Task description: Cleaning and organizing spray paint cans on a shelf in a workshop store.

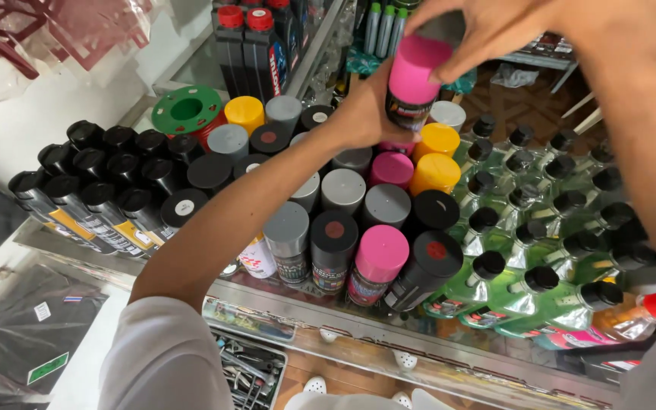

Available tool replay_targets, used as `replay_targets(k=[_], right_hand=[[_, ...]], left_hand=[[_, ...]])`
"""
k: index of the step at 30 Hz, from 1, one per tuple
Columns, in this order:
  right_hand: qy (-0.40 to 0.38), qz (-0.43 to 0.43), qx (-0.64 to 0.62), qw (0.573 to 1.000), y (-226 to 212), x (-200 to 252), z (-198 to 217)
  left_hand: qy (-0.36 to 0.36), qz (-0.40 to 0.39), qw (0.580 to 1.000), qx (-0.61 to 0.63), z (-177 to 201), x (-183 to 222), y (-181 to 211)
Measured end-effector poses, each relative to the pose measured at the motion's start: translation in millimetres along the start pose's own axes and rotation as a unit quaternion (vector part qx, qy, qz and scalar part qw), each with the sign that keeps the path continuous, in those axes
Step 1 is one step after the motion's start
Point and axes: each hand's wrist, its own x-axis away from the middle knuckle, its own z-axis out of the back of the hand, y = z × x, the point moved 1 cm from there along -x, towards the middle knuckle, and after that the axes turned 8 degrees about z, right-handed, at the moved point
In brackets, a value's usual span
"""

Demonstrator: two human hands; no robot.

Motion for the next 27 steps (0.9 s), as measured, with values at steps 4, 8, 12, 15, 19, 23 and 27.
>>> replay_targets(k=[4, 8, 12, 15, 19, 23, 27], right_hand=[[-0.031, 0.001, 0.174, 0.984, -73, 14, -2], [-0.037, 0.016, 0.109, 0.993, -53, 5, -23], [-0.052, 0.001, 0.061, 0.997, -64, 5, -37], [-0.073, -0.026, 0.049, 0.996, -64, 2, -51], [-0.123, -0.128, 0.016, 0.984, -94, 1, -54], [-0.094, -0.046, 0.032, 0.994, -56, -6, -86], [-0.098, -0.028, 0.041, 0.994, -57, -6, -91]], left_hand=[[-0.011, 0.064, 0.994, -0.092, 2, 5, -3], [-0.031, 0.071, 0.991, -0.105, 15, 5, 3], [-0.033, 0.081, 0.989, -0.121, 21, 6, -6], [-0.046, 0.089, 0.987, -0.126, 23, 8, -11], [-0.047, 0.115, 0.976, -0.177, 23, 12, -4], [-0.006, 0.065, 0.985, -0.162, 20, 15, -10], [0.035, 0.095, 0.976, -0.195, 21, 19, 14]])
